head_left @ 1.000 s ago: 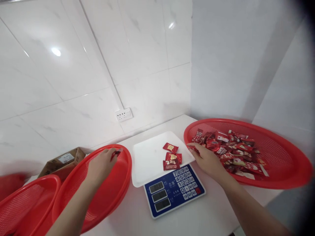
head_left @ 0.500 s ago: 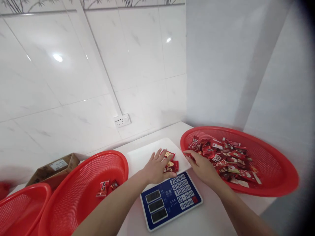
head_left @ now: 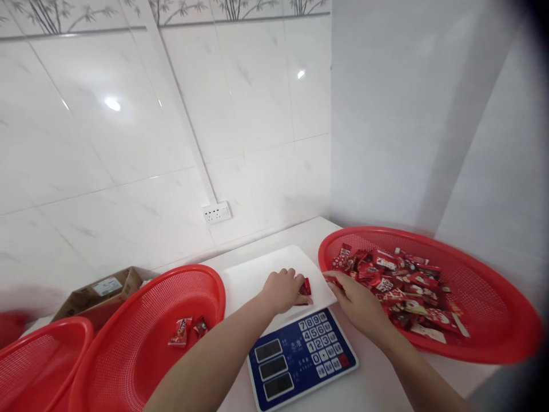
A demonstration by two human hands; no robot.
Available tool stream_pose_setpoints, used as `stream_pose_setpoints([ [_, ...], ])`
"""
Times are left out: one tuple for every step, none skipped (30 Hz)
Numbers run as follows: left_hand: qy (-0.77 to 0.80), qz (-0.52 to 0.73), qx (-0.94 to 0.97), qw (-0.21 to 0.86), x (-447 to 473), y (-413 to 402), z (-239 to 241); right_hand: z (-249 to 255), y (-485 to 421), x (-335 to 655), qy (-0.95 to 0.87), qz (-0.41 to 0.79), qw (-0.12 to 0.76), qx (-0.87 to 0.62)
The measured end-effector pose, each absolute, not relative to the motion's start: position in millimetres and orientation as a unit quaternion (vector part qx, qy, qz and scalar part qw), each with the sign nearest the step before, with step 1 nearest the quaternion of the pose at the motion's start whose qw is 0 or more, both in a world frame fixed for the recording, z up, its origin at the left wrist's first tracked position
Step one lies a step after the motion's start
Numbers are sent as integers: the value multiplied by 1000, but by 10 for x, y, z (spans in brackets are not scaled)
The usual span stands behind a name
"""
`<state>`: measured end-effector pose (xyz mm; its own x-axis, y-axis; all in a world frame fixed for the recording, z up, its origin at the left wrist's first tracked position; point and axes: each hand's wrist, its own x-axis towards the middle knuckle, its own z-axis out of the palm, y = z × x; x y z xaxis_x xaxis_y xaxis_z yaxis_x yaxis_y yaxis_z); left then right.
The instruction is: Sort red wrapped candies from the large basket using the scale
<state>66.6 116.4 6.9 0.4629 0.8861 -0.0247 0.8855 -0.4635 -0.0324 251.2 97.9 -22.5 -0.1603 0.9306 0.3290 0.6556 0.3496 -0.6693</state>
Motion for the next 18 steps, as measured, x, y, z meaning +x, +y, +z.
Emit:
stream_pose_setpoints([
  [-528, 21, -849, -1, 666, 1177, 81, -225, 977, 2512, -737, 191, 361, -538],
  [-538, 23, -843, -11, 663, 1194, 93, -224, 976, 2511, -737, 192, 360, -538],
  [-546, 25, -837, -22, 657, 1213, 104, -223, 975, 2510, -738, 193, 359, -538],
  [-551, 26, -834, -34, 650, 1233, 114, -220, 973, 2509, -738, 193, 358, -538],
  [-552, 29, -832, -46, 643, 1254, 122, -217, 971, 2508, -738, 193, 358, -539],
  [-552, 31, -831, -57, 637, 1273, 129, -214, 968, 2508, -738, 192, 356, -540],
  [-550, 34, -832, -67, 634, 1290, 133, -209, 966, 2507, -738, 192, 355, -541],
  [-548, 36, -832, -76, 634, 1304, 135, -205, 963, 2507, -738, 192, 354, -542],
  [-547, 37, -832, -83, 637, 1314, 134, -200, 960, 2507, -738, 192, 353, -542],
  [-547, 38, -831, -90, 643, 1321, 131, -196, 958, 2507, -737, 193, 354, -543],
  [-548, 36, -830, -96, 651, 1324, 126, -193, 955, 2506, -737, 193, 355, -542],
  [-551, 33, -828, -101, 661, 1324, 118, -191, 954, 2505, -736, 193, 356, -542],
  [-554, 29, -825, -105, 673, 1320, 109, -190, 952, 2503, -736, 192, 358, -542],
  [-558, 23, -822, -109, 683, 1314, 99, -189, 951, 2502, -736, 191, 359, -541],
  [-562, 14, -819, -113, 692, 1304, 89, -190, 950, 2500, -737, 189, 360, -540],
  [-567, 4, -816, -115, 695, 1290, 83, -190, 949, 2499, -737, 187, 361, -540],
  [-570, -9, -813, -117, 689, 1273, 81, -190, 949, 2498, -737, 187, 361, -541],
  [-574, -23, -810, -118, 670, 1252, 86, -191, 949, 2498, -737, 186, 360, -541],
])
